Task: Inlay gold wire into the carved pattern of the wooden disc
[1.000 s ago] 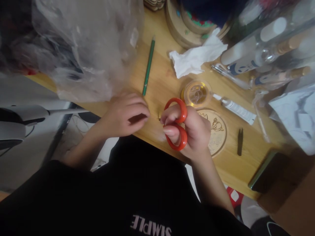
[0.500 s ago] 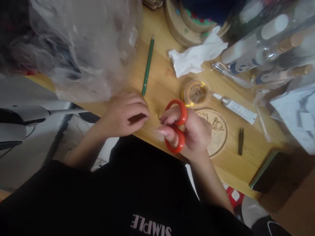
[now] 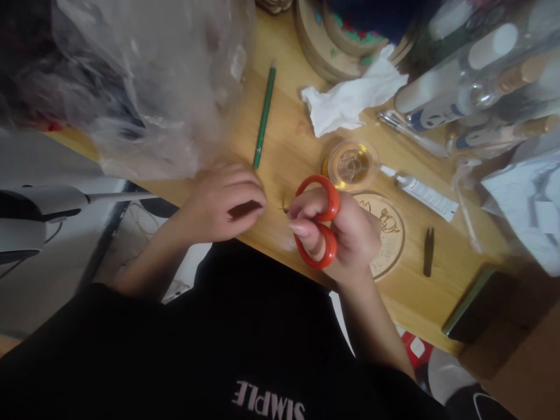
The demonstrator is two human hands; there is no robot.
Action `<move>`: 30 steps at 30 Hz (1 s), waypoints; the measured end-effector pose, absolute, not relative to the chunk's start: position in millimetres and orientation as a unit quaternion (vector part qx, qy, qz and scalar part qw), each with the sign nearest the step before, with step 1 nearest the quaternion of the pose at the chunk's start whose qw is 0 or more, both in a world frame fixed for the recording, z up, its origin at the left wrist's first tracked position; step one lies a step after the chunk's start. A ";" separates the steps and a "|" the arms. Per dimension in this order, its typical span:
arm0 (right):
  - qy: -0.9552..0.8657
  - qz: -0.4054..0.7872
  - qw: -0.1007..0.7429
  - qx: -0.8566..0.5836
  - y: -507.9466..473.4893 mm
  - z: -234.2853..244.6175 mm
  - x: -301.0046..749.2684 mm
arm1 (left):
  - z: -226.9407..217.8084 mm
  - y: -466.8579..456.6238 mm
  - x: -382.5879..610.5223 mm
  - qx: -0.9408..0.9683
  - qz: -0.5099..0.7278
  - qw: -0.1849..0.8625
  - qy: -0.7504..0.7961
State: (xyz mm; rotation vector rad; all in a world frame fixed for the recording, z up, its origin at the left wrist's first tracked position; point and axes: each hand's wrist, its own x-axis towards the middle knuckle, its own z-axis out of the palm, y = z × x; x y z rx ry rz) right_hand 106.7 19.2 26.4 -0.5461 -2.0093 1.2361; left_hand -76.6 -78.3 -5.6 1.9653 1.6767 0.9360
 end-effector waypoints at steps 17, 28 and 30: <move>-0.798 0.450 0.326 -0.231 17.9 29.2 104.8 | -6.2 -78.2 -76.8 0.702 0.345 0.191 0.593; -0.782 0.410 0.404 -0.238 11.8 18.5 100.9 | -5.7 -78.1 -75.8 0.702 0.324 0.196 0.604; -0.775 0.413 0.411 -0.245 12.0 18.9 99.6 | -4.7 -77.9 -73.9 0.703 0.312 0.193 0.610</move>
